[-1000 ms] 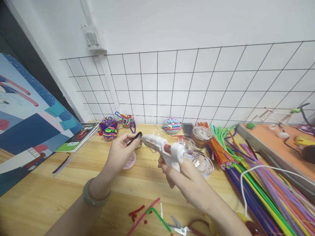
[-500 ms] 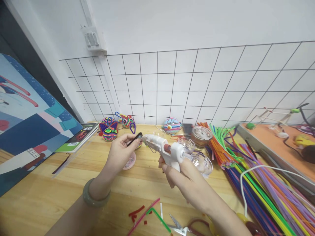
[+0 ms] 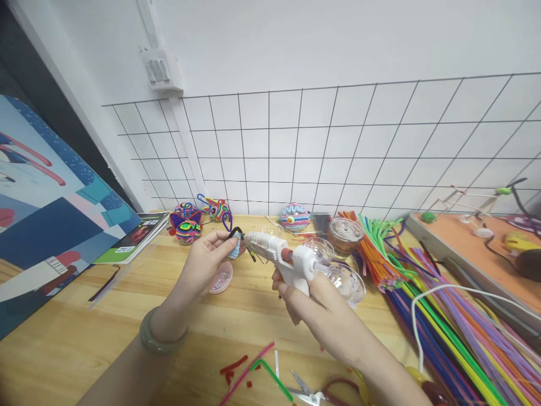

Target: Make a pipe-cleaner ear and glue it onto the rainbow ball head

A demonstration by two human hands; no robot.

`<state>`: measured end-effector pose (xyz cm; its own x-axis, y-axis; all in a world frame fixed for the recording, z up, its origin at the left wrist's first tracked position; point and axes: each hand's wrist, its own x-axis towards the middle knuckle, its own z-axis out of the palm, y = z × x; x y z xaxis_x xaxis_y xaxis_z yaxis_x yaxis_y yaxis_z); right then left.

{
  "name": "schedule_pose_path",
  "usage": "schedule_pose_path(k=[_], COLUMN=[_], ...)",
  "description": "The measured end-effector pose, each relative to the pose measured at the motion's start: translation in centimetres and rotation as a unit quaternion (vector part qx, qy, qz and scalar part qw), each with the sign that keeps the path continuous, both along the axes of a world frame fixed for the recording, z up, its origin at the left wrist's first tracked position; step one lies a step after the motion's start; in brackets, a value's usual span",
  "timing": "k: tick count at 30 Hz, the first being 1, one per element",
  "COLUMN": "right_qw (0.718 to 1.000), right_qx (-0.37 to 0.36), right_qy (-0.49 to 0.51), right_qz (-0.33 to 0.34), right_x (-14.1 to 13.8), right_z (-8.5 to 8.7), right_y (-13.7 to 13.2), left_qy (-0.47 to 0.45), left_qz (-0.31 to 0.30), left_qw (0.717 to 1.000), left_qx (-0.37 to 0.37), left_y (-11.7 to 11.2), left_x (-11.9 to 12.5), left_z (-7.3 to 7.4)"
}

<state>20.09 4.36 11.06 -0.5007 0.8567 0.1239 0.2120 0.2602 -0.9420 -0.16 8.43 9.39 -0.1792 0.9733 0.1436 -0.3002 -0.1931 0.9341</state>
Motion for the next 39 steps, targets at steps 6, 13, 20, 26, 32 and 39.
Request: schedule_pose_path(k=[6,13,20,26,32,39], right_qw=[1.000,1.000,1.000,1.000,1.000,1.000], right_qx=[-0.013,-0.008,-0.012,-0.008,-0.012,-0.003], right_qy=[0.004,0.004,0.003,0.011,0.002,-0.003], right_qz=[-0.004,-0.010,-0.018,-0.024,-0.016,-0.010], right_x=[-0.11,-0.13,-0.12,-0.09,-0.13,0.04], right_z=[0.18,0.03,0.14,0.08,0.10,0.08], right_y=[0.02,0.03,-0.09,-0.13,-0.07,-0.01], left_qy=[-0.038,-0.057,-0.059,-0.055,-0.054,-0.040], left_qz=[-0.031,-0.046,-0.043,-0.050,-0.045,-0.042], left_qw=[0.999,0.997,0.997,0.997,0.997,0.998], left_qx=[-0.005,-0.019,-0.019,-0.021,-0.016,-0.021], left_y=[0.02,-0.08,-0.17,-0.04,-0.11,-0.14], left_x=[-0.11,-0.16,-0.13,-0.05,-0.10,-0.10], left_z=[-0.10,0.10,0.19,0.10,0.09,0.07])
